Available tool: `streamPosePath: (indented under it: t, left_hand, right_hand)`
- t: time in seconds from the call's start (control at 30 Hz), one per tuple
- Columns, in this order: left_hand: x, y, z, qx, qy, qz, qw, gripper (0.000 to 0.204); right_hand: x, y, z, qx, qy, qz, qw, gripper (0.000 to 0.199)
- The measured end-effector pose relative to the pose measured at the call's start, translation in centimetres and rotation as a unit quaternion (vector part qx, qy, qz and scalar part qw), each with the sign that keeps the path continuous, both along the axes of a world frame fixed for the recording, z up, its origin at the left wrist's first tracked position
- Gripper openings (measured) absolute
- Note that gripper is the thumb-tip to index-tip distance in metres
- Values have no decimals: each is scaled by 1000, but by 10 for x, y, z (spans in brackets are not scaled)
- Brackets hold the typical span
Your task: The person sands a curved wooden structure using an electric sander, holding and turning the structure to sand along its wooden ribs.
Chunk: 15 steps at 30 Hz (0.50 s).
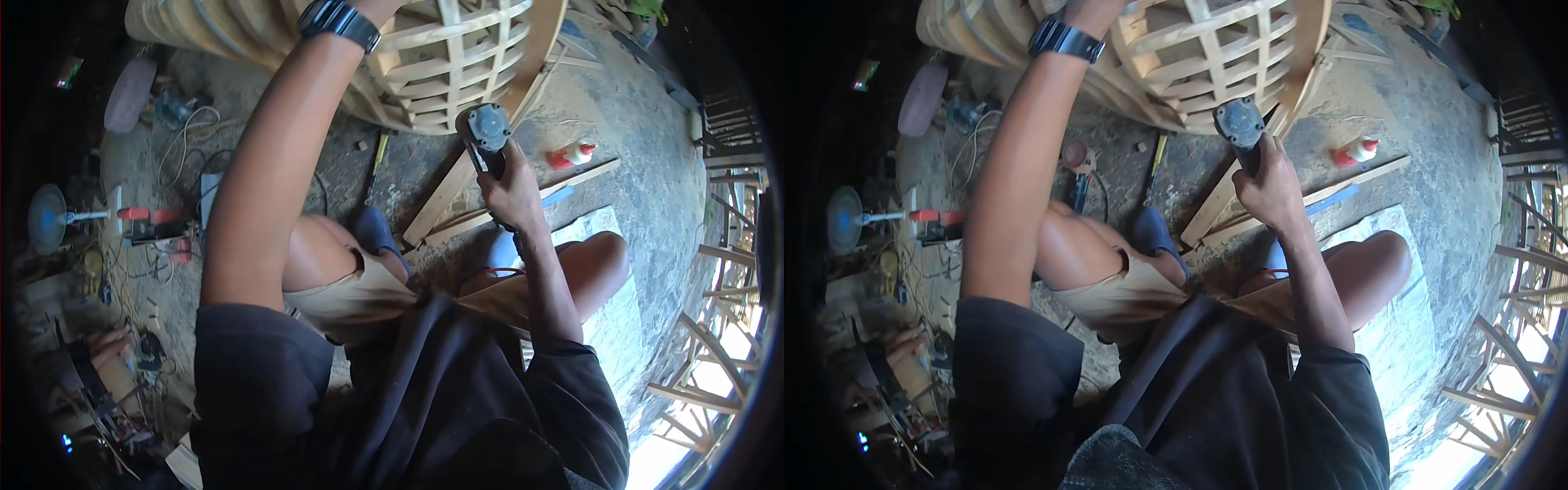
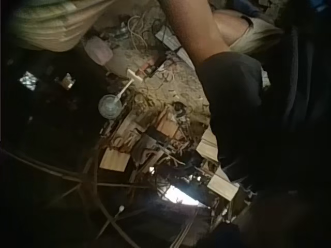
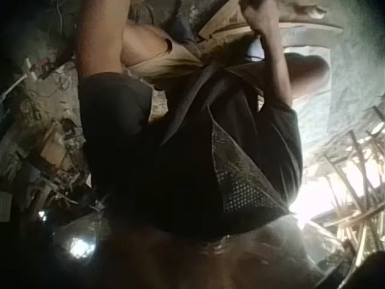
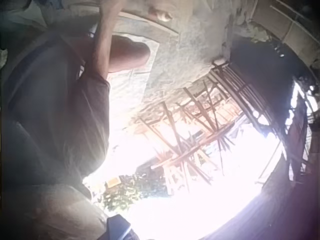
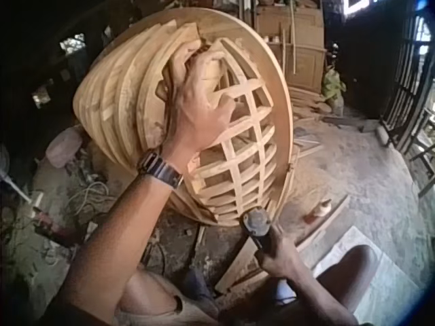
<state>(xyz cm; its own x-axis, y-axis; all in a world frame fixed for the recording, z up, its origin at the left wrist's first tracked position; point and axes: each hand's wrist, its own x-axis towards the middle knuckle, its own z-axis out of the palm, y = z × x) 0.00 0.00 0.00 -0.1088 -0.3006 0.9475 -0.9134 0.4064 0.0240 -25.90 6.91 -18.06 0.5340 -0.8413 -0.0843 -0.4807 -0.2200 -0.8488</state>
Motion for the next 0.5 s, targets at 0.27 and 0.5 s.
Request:
streamPosePath:
  t: [0.27,0.5]
  left_hand:
    - [105,181,-93,-77,485,172,854,62]
    - [123,210,-96,-103,657,119,737,64]
  right_hand:
    - [123,73,-94,-11,240,263,934,53]
    - [195,75,-218,-108,293,208,927,59]
